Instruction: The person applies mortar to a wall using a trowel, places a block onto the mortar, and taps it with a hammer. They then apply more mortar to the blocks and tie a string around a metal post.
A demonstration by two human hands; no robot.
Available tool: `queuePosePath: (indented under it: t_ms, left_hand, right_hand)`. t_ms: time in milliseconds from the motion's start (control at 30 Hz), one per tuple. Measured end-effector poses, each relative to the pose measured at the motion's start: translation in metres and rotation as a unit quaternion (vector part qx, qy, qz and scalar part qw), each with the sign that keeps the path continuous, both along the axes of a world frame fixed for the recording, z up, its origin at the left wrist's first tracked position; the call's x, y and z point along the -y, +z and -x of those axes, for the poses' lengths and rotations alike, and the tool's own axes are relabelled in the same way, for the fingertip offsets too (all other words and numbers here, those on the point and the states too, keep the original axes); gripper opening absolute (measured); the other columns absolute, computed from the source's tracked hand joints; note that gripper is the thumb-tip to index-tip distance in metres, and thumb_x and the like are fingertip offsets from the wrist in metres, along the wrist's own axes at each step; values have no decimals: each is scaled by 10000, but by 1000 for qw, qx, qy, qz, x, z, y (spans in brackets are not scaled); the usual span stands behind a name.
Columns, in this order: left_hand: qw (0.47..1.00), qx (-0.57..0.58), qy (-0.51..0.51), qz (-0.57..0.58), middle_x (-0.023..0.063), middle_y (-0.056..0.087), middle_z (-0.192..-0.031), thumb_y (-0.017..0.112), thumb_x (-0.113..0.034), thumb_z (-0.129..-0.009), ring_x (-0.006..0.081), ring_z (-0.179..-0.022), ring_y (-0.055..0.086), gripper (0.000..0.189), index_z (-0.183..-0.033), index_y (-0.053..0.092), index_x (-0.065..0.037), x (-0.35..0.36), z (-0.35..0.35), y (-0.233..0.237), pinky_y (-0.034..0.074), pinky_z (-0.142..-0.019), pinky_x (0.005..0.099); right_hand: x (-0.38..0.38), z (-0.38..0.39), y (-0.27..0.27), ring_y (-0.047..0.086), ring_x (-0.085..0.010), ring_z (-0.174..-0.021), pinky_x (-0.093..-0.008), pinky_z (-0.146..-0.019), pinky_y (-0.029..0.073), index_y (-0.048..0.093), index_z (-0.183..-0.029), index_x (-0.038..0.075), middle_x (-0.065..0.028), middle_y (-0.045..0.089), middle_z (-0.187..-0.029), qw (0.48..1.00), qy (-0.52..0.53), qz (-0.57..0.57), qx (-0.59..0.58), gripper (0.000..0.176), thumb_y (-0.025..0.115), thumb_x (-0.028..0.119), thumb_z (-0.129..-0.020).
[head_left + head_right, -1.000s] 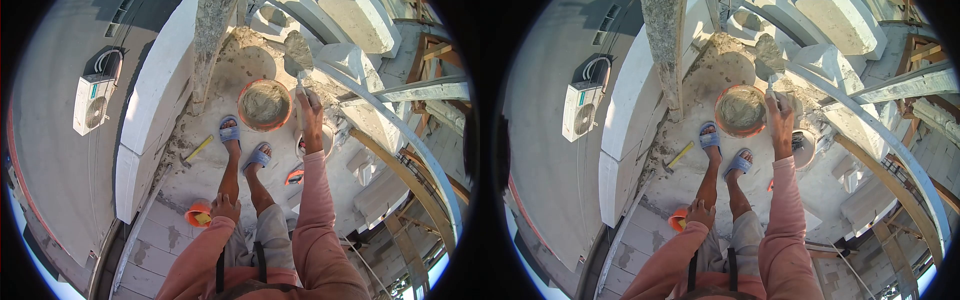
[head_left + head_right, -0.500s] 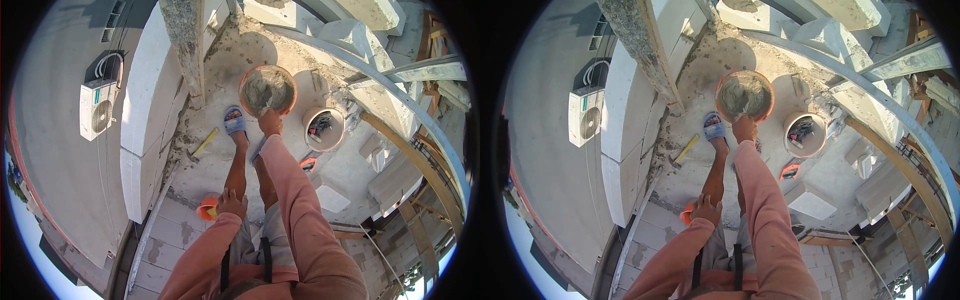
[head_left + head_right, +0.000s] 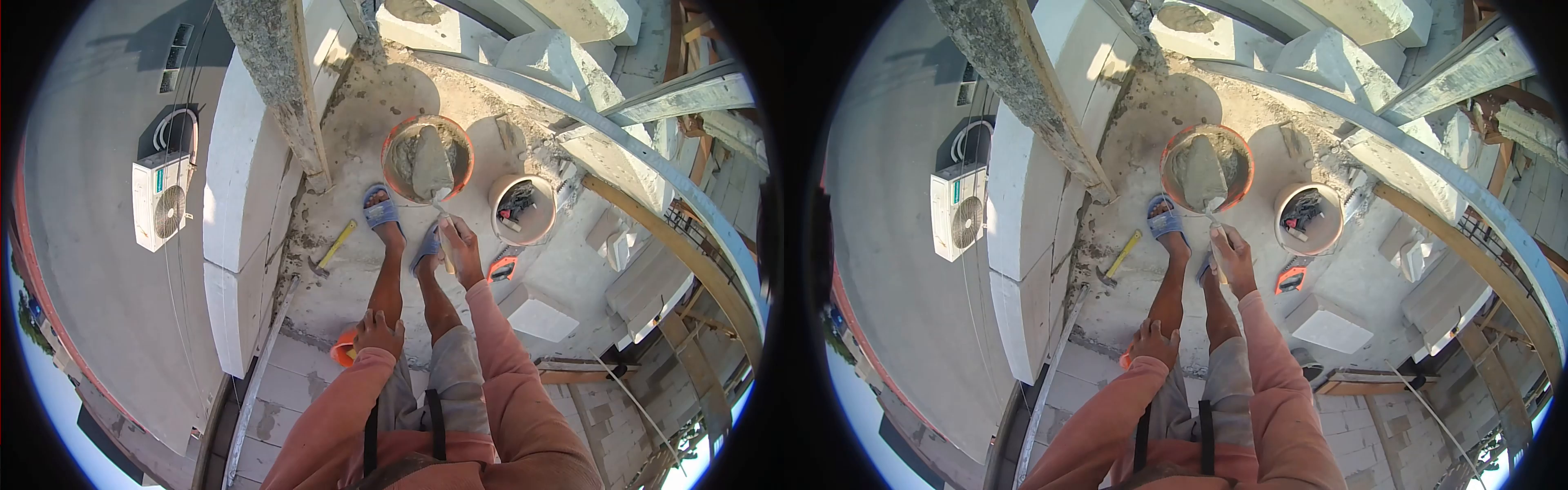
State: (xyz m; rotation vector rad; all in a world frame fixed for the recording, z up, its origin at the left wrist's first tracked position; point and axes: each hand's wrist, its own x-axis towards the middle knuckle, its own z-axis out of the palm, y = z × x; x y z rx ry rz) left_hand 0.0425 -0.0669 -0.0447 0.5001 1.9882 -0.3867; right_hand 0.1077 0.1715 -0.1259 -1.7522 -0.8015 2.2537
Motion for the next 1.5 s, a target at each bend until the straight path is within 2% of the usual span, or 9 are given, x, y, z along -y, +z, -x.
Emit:
queuePosePath:
  t_ms: [233, 400, 533, 633, 767, 1200, 1300, 1333, 1500]
  left_hand:
    - [1000, -8, -5, -3, 94, 464, -1462, 620, -506, -877, 351, -1317, 487, 605, -1353, 546, -141, -6, 8, 3, 450, -1038, 517]
    - [1000, -6, -6, -6, 96, 465, -1468, 620, -513, -872, 363, -1319, 478, 619, -1364, 544, -146, -8, 22, 2, 445, -1048, 517]
    - [1000, -3, -3, -10, 98, 471, -1464, 618, -521, -870, 367, -1317, 479, 627, -1366, 543, -146, -7, 26, -1, 447, -1042, 520]
    - [1000, 2, -8, 0, 93, 472, -1465, 615, -528, -869, 363, -1317, 480, 630, -1368, 542, -150, -9, 33, 0, 447, -1040, 523]
    - [1000, 2, -9, -2, 82, 476, -1465, 611, -538, -868, 347, -1320, 482, 631, -1371, 542, -163, -7, 33, 1, 446, -1037, 529]
    - [1000, 14, -9, 14, 68, 441, -1501, 597, -541, -872, 326, -1355, 453, 639, -1389, 528, -172, -8, 34, -6, 440, -1034, 538]
    - [1000, 11, -22, 11, 78, 458, -1483, 605, -530, -872, 334, -1332, 477, 629, -1371, 538, -154, -1, 31, -1, 450, -1026, 534]
    - [1000, 4, -26, 5, 89, 476, -1464, 618, -517, -870, 341, -1311, 499, 616, -1350, 552, -138, -2, 30, 0, 460, -1017, 530]
    - [999, -10, -28, -24, 99, 495, -1446, 636, -503, -864, 346, -1294, 517, 603, -1330, 564, -126, -5, 31, -5, 475, -1005, 525]
  right_hand:
    - [-77, 121, 38, 517, -130, -483, -263, -423, 408, 554, -1092, 97, -39, 572, -772, 963, -174, -32, -203, 328, 610, 405, -995]
    - [-142, 192, 22, 464, -117, -487, -257, -463, 409, 549, -1028, 111, -34, 555, -765, 869, -366, -12, -333, 351, 518, 460, -1008]
    - [-164, 206, -45, 457, -109, -501, -259, -479, 415, 556, -1019, 105, -21, 528, -740, 821, -452, 30, -349, 332, 509, 433, -995]
    - [-167, 204, -47, 454, -107, -501, -259, -471, 412, 549, -1028, 102, -18, 522, -735, 811, -414, 42, -412, 328, 500, 425, -999]
    - [-163, 208, -50, 434, -105, -486, -262, -442, 383, 553, -1043, 87, -31, 508, -735, 846, -397, 22, -355, 345, 508, 426, -995]
    - [-152, 189, -51, 442, -100, -460, -245, -411, 378, 566, -1115, 49, -24, 519, -722, 866, -305, 54, -393, 409, 528, 437, -995]
    - [-156, 190, -59, 432, -115, -445, -269, -424, 367, 573, -1074, 83, -24, 523, -716, 887, -314, 80, -330, 384, 500, 452, -996]
    - [-158, 186, -63, 438, -120, -449, -275, -424, 368, 576, -1065, 76, -34, 528, -718, 863, -306, 107, -387, 387, 509, 450, -989]
    - [-157, 185, -62, 442, -107, -448, -254, -405, 376, 561, -1136, 31, -37, 541, -729, 887, -287, 57, -357, 427, 551, 431, -985]
